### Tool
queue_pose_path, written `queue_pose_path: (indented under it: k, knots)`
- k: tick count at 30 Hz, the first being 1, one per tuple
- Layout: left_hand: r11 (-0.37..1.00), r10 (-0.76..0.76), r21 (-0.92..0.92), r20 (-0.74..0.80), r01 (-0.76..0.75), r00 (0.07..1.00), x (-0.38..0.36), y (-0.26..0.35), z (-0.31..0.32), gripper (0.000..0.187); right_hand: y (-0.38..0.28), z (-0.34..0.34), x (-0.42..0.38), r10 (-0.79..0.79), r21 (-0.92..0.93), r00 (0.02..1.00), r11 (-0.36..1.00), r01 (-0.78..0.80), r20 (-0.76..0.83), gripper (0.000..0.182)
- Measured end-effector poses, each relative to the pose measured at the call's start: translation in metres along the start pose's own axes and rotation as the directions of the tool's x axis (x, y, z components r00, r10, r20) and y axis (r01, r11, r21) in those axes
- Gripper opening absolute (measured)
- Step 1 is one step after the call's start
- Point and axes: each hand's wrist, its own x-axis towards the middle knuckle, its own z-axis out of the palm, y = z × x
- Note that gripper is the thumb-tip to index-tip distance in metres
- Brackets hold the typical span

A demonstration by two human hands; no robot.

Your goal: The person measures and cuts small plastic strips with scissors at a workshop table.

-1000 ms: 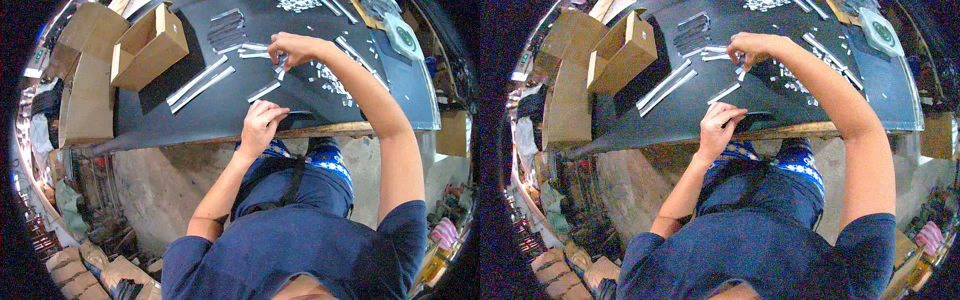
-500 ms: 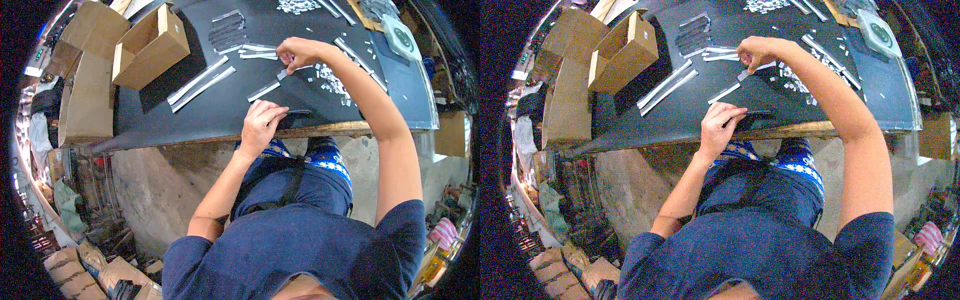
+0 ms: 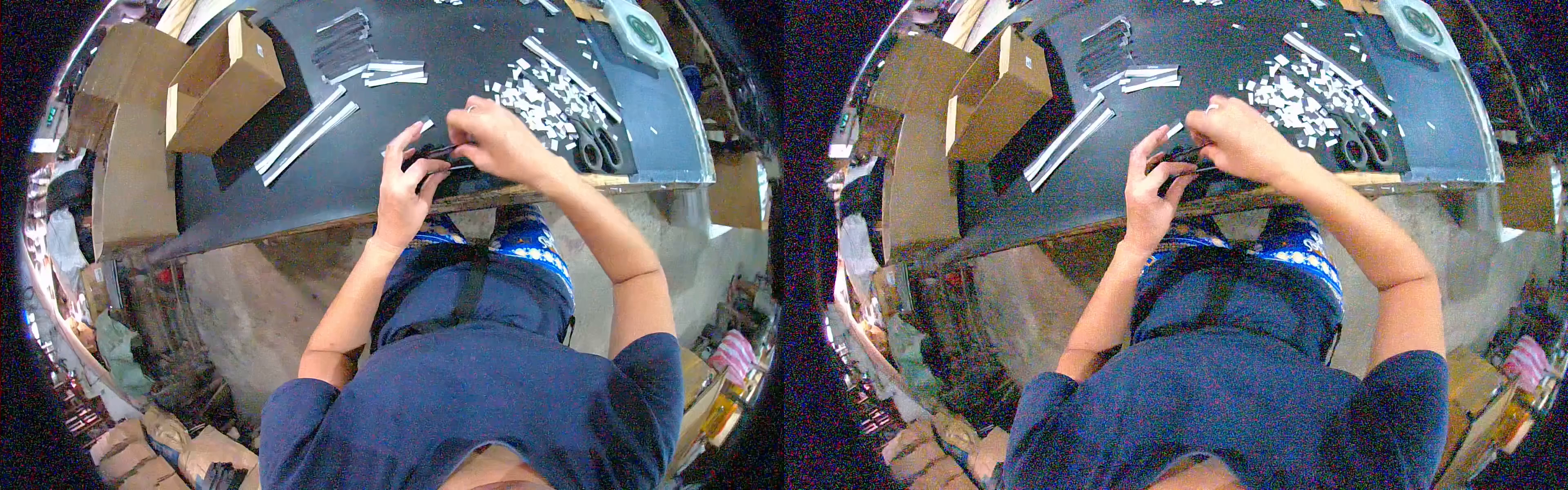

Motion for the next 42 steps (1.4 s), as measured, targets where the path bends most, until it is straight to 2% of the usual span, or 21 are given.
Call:
queue_pose_path:
  k: [4,6,7,9,10,13,14,16,18,21,24,25,27,28,29,32,34,35,37,38,42]
  knots:
    - [0.994,-0.082,-0.064,0.055,0.086,0.995,-0.002,0.005,-0.001,0.024,-0.005,0.013,-0.006,-0.039,-0.015,0.999,0.999,0.039,-0.004,0.021]
    - [0.988,-0.104,-0.114,0.042,0.108,0.994,-0.003,0.005,0.001,0.027,-0.002,0.017,-0.012,-0.014,0.15,1.0,0.989,0.013,0.004,0.019]
    - [0.978,-0.127,-0.165,0.027,0.13,0.992,-0.003,0.005,0.002,0.03,-0.004,0.018,-0.015,-0.009,0.151,1.0,0.988,0.008,0.005,0.019]
    - [0.973,-0.146,-0.173,0.054,0.153,0.988,-0.005,0.003,0.005,0.034,-0.013,0.021,-0.022,0.3,0.503,0.942,0.844,-0.187,-0.153,0.024]
    - [0.969,-0.161,-0.18,0.076,0.172,0.984,-0.005,0.002,0.007,0.037,-0.016,0.024,-0.029,0.397,0.535,0.894,0.811,-0.237,-0.206,0.028]
    - [0.989,-0.12,-0.076,0.093,0.127,0.988,-0.001,0.003,0.009,0.039,-0.022,0.041,-0.042,0.593,0.761,0.734,0.628,-0.164,-0.331,0.042]
    - [0.992,-0.101,-0.071,0.074,0.106,0.992,0.0,0.001,0.011,0.039,-0.023,0.044,-0.042,0.596,0.76,0.732,0.628,-0.167,-0.331,0.042]
    - [0.993,-0.089,-0.075,0.075,0.095,0.993,0.003,0.001,0.012,0.04,-0.024,0.051,-0.042,0.698,0.891,0.617,0.454,0.011,-0.363,0.051]
    - [0.994,-0.074,-0.079,0.072,0.079,0.995,0.004,0.002,0.013,0.041,-0.027,0.056,-0.036,0.708,0.908,0.604,0.414,0.063,-0.365,0.053]
    - [0.961,-0.171,-0.202,0.098,0.188,0.98,0.003,0.006,0.014,0.038,-0.032,0.065,-0.031,0.692,0.92,0.619,0.366,0.143,-0.372,0.055]
    - [0.989,-0.041,-0.134,0.121,0.058,0.992,0.006,0.007,0.011,0.025,-0.032,0.056,-0.023,0.671,0.879,0.637,0.476,0.023,-0.379,0.052]
    - [0.988,-0.014,-0.149,0.122,0.032,0.992,0.006,0.006,0.012,0.023,-0.024,0.048,-0.018,0.68,0.852,0.628,0.521,-0.052,-0.378,0.043]
    - [0.993,0.011,-0.121,0.126,0.005,0.992,0.007,0.01,0.008,0.021,-0.002,0.03,-0.005,0.508,0.584,0.794,0.773,-0.248,-0.334,0.029]
    - [0.991,-0.008,-0.131,0.118,0.024,0.993,0.006,0.008,0.011,0.02,0.01,0.026,0.009,0.379,0.431,0.86,0.876,-0.215,-0.342,0.02]
    - [0.992,-0.006,-0.126,0.106,0.02,0.994,0.004,0.007,0.011,0.02,0.024,0.024,0.025,0.23,0.153,0.915,0.97,-0.189,-0.331,0.021]
    - [0.998,0.006,-0.065,0.14,0.003,0.99,0.003,0.001,0.012,0.018,0.066,0.032,0.079,0.129,0.023,0.931,0.991,-0.129,-0.341,0.024]
    - [0.998,0.009,-0.065,0.139,0.0,0.99,0.003,0.0,0.01,0.018,0.085,0.036,0.115,0.046,-0.112,0.967,0.991,-0.076,-0.252,0.031]
    - [0.997,0.011,-0.071,0.15,-0.001,0.989,0.002,0.0,0.009,0.018,0.089,0.038,0.126,0.033,-0.111,0.967,0.992,-0.062,-0.252,0.031]
    - [0.994,0.002,-0.108,0.156,0.015,0.988,0.002,-0.001,0.007,0.018,0.093,0.041,0.146,0.244,0.032,0.969,0.969,-0.245,0.05,0.044]
    - [0.992,0.007,-0.129,0.155,0.014,0.988,0.001,-0.002,0.008,0.018,0.094,0.043,0.157,0.297,-0.071,0.947,0.954,-0.29,0.124,0.049]
    - [0.984,0.019,-0.176,0.143,0.007,0.99,-0.001,-0.004,0.008,0.019,0.086,0.043,0.158,0.269,-0.125,0.958,0.958,-0.257,0.094,0.044]
